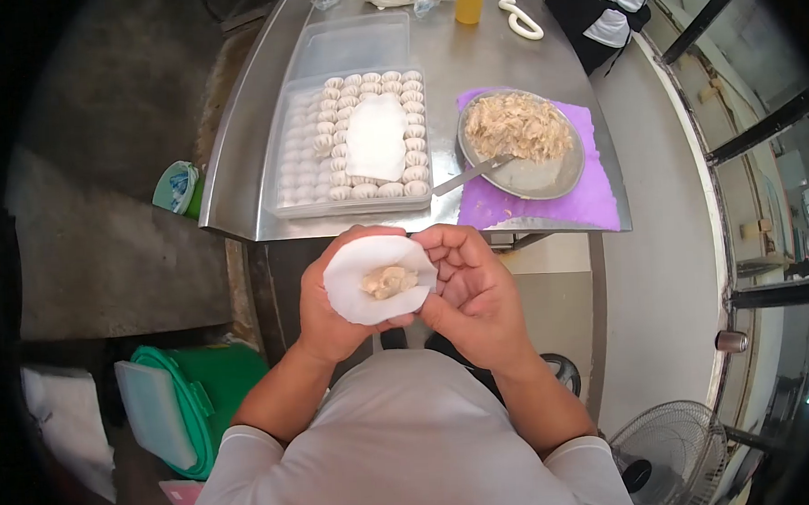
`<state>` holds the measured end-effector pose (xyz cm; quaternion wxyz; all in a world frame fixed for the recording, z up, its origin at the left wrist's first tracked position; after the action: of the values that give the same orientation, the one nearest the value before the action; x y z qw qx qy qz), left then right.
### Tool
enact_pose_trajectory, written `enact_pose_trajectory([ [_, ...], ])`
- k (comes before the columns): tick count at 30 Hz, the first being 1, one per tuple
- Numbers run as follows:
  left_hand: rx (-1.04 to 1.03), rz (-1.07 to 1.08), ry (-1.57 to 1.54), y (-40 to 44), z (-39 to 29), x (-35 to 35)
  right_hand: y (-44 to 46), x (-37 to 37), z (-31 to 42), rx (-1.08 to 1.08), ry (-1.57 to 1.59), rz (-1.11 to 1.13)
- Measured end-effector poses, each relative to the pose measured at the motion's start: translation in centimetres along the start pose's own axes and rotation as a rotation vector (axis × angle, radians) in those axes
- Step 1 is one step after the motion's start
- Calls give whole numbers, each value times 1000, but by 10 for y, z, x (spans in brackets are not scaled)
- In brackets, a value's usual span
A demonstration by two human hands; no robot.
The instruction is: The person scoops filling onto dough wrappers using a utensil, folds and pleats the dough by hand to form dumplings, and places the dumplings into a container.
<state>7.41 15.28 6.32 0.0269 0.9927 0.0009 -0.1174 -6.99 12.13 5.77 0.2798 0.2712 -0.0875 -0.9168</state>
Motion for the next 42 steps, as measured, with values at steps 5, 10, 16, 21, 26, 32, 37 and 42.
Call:
enact_pose_trajectory([
  [5, -157, -30, -3, -20, -10, 22, -4, -35, -2, 27, -36, -2],
  [10, -119, -38, -144, -31, -15, 34, -12, -43, -5, 88, -45, -55],
  [16, -118, -2, -148, -36, -6, 33, -24, -38, -3, 235, -187, -70],
  [21, -193, 79, 21, -38, -29, 28, -20, -45, 6, 95, 30, -236],
  [26, -256, 110, -47, -38, -38, 30, -14, -49, 22, 296, -378, 25],
  [32, -250, 149, 88, -39, -48, 28, -16, -63, 41, 318, -655, 99],
  [37, -272, 177, 69, -42, -45, 33, -11, -76, 46, 405, -649, 24],
  [42, -272, 178, 169, -42, -55, 29, -14, -78, 50, 473, -804, 127],
])
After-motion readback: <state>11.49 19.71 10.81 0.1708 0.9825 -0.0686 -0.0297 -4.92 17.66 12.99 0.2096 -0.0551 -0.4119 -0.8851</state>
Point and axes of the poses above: each hand's wrist, its own y-axis towards the middle knuckle, its own x-axis out of the back of the hand, z = x × y, the point moved 7 cm from there along y, towards the middle knuckle, and after that the axes turned 9 degrees about x, right-handed, at the moved point
